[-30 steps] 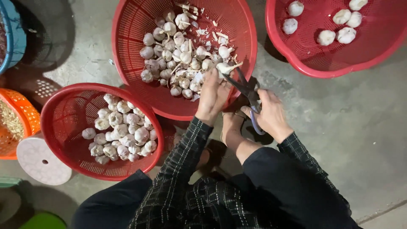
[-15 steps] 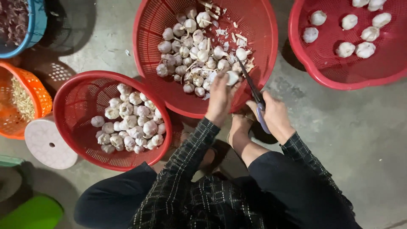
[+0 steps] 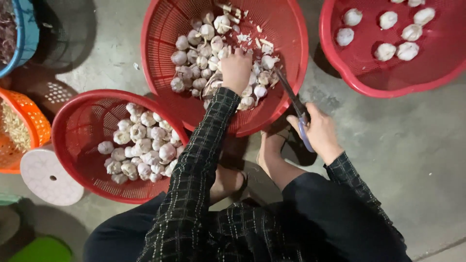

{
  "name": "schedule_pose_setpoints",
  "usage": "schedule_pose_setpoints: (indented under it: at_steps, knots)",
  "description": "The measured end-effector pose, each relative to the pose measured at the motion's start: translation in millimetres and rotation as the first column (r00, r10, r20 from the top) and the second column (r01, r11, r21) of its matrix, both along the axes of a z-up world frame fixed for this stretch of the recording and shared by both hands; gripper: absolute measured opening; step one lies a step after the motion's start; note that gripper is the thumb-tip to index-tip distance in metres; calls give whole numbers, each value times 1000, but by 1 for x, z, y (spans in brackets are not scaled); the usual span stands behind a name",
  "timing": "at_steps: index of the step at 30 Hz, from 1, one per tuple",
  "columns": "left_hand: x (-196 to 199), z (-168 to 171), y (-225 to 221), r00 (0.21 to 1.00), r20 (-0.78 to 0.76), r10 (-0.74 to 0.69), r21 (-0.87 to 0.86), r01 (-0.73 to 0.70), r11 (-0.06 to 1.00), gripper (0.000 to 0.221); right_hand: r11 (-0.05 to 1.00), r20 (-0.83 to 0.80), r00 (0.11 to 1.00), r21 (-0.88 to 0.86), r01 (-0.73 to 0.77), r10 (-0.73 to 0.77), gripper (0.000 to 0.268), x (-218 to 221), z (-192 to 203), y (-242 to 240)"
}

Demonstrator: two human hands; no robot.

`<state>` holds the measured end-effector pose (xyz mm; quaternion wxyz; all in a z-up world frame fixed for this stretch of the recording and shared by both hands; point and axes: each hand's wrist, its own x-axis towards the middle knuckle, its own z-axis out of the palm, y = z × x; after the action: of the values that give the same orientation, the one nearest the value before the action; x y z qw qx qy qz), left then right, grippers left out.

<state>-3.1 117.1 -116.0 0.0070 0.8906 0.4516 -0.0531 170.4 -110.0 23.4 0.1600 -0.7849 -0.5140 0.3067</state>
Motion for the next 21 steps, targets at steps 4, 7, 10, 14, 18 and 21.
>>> schedule_pose_setpoints:
  at_steps: [4, 7, 10, 14, 18, 21]
  knots:
    - [-4, 8, 5, 958, 267, 108, -218, -49, 975, 28, 999, -52, 999, 45, -11, 14, 46, 1, 7, 1]
    - [-13, 40, -12, 741, 537, 402, -602, 4, 798, 45, 998, 3, 999, 39, -41, 41, 50, 6, -10, -4]
    - [-21, 59, -43, 568, 612, 551, -719, 108, 687, 51, 992, 104, 987, 15, -122, 120, 57, 8, -19, -5]
    - [-19, 87, -86, 569, 589, 573, -754, 132, 643, 55, 981, 97, 981, -119, -154, 166, 63, 1, -13, 4]
    - [-23, 102, -89, 588, 545, 598, -775, 82, 626, 50, 980, 66, 982, -107, -169, 176, 63, -6, -12, 7]
    - [-31, 100, -90, 626, 489, 607, -789, 22, 614, 47, 955, 66, 966, -182, -233, 249, 52, -7, -20, 6]
